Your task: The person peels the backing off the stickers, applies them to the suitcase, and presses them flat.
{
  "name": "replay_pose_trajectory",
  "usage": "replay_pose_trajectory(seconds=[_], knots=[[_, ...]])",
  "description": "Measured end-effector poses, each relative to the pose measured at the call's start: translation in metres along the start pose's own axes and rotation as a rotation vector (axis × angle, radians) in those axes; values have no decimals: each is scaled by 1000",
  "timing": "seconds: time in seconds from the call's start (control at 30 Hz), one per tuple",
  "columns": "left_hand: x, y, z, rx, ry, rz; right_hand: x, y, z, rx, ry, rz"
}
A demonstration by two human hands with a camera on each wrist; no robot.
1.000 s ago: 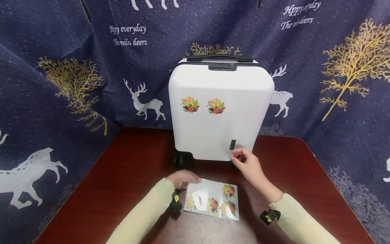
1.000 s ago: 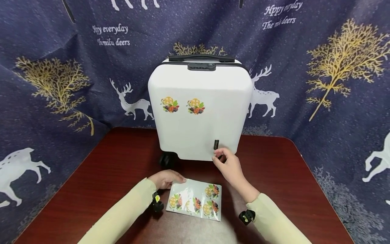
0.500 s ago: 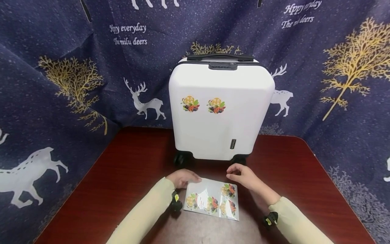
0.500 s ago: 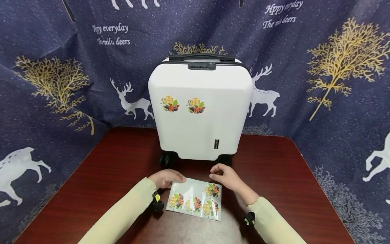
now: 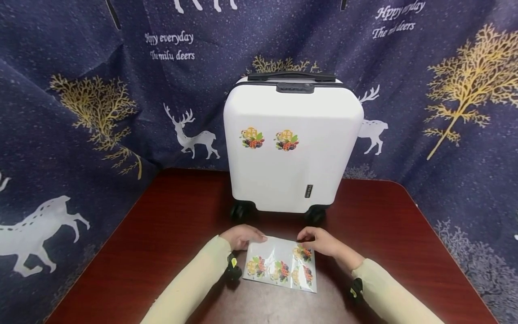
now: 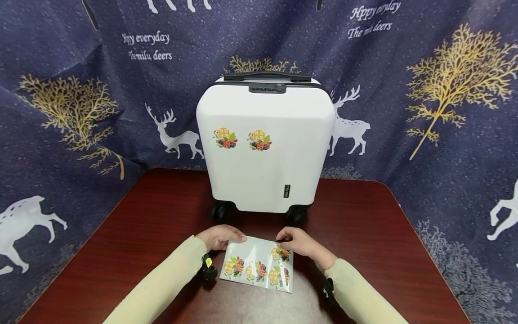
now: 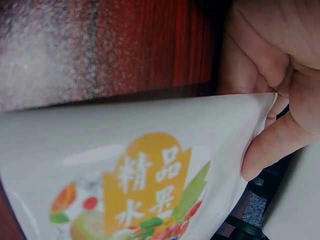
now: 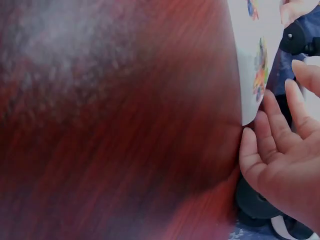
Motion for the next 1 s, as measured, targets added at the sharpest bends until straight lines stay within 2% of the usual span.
replay_pose_trajectory(seconds=[0.27, 0.4, 0.63, 0.77, 1.0], knots=[[-1, 0, -1, -7, 15, 4, 6, 7, 4, -21, 2, -105], [-2, 0, -1, -5, 27, 13, 8, 10, 7, -7, 35, -144], [-1, 0, 0, 5, 24, 18, 9, 11, 14, 58, 48, -122], [1, -1, 1, 11, 7, 2, 8, 10, 15, 57, 83, -107], [1, -2, 2, 20, -17, -21, 2, 9, 23, 96, 224, -70]])
Point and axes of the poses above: each hand's wrist, its own y-axis towards the middle knuckle, its own x-axis out of the palm, z = x × y, the point moved 10 cm from there along y, towards the middle knuckle, and after that the axes turned 8 degrees about y, right-handed, at the moved point
